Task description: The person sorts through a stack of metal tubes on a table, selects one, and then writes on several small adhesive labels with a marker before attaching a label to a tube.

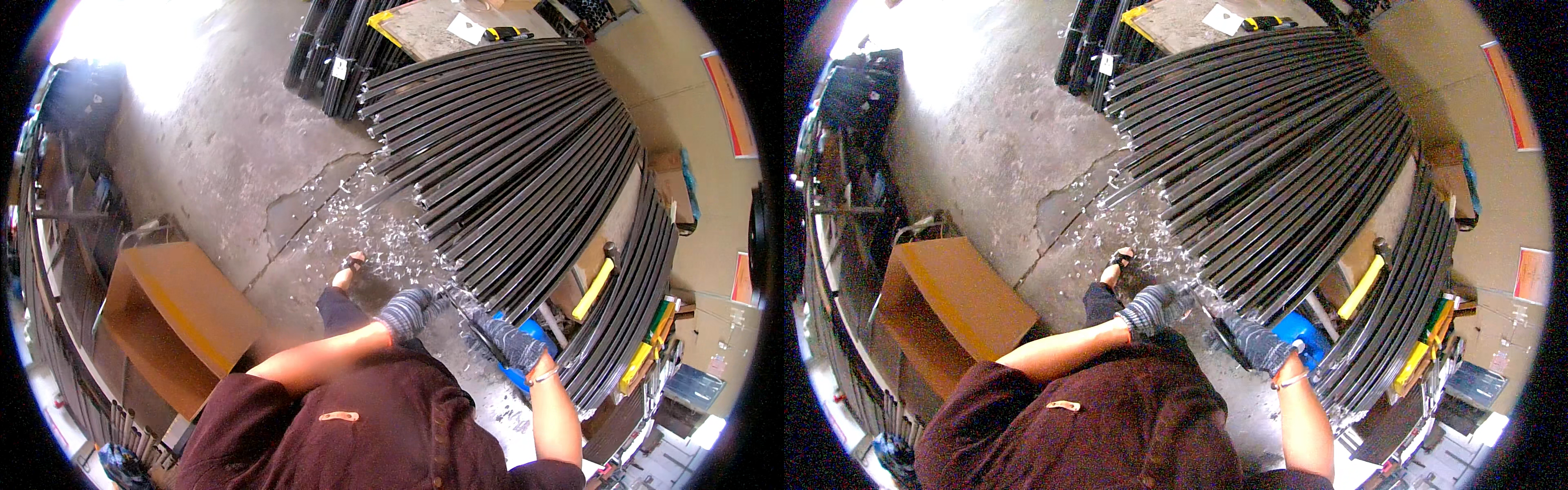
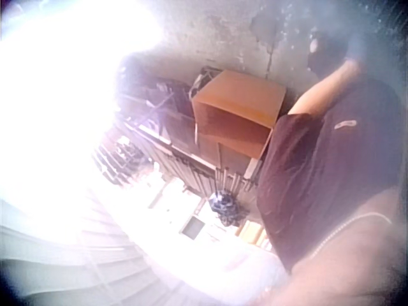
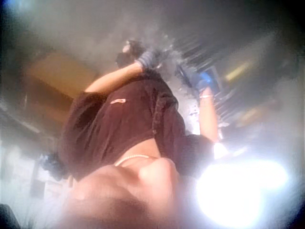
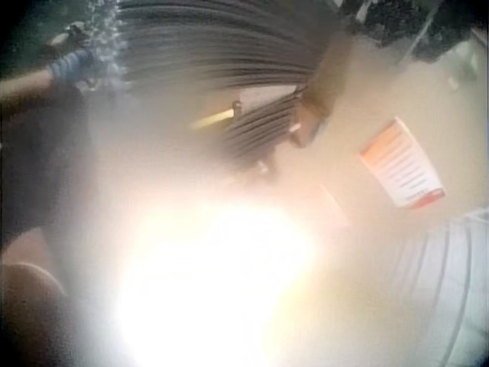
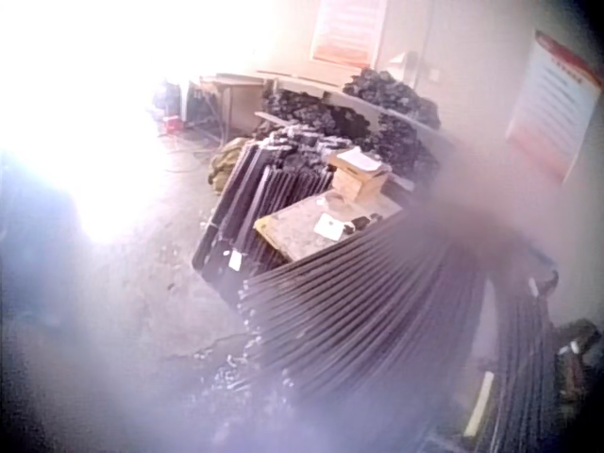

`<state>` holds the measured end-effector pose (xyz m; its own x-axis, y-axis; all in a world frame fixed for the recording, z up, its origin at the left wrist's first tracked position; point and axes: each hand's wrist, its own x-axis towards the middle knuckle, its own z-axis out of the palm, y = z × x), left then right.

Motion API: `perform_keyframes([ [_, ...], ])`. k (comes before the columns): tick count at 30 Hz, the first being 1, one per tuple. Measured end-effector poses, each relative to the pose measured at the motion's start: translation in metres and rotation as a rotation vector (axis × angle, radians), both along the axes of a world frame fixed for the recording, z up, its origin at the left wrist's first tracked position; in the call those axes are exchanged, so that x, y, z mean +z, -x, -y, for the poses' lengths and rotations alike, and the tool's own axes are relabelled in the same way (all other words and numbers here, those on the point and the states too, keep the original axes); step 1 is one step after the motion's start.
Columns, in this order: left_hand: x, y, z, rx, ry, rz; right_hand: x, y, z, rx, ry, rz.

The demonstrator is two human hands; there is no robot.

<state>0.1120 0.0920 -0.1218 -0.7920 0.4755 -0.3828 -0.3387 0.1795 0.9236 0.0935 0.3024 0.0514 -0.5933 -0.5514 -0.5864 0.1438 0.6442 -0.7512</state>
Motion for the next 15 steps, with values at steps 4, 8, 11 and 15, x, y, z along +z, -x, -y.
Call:
perform_keyframes([
  [4, 0.022, 0.006, 0.003, -0.036, 0.071, -0.072, 0.006, 0.003, 0.000, 0.071, -0.087, 0.064],
  [8, 0.018, -0.003, 0.012, 0.066, -0.103, 0.220, -0.002, -0.004, 0.003, -0.127, 0.106, 0.157],
  [11, -0.045, -0.028, -0.006, 0.226, -0.579, 0.560, -0.030, -0.014, -0.014, -0.148, -0.001, 0.219],
  [15, 0.031, -0.003, 0.007, -0.178, -0.010, 0.071, -0.029, -0.003, 0.010, -0.408, 0.068, 0.154],
])
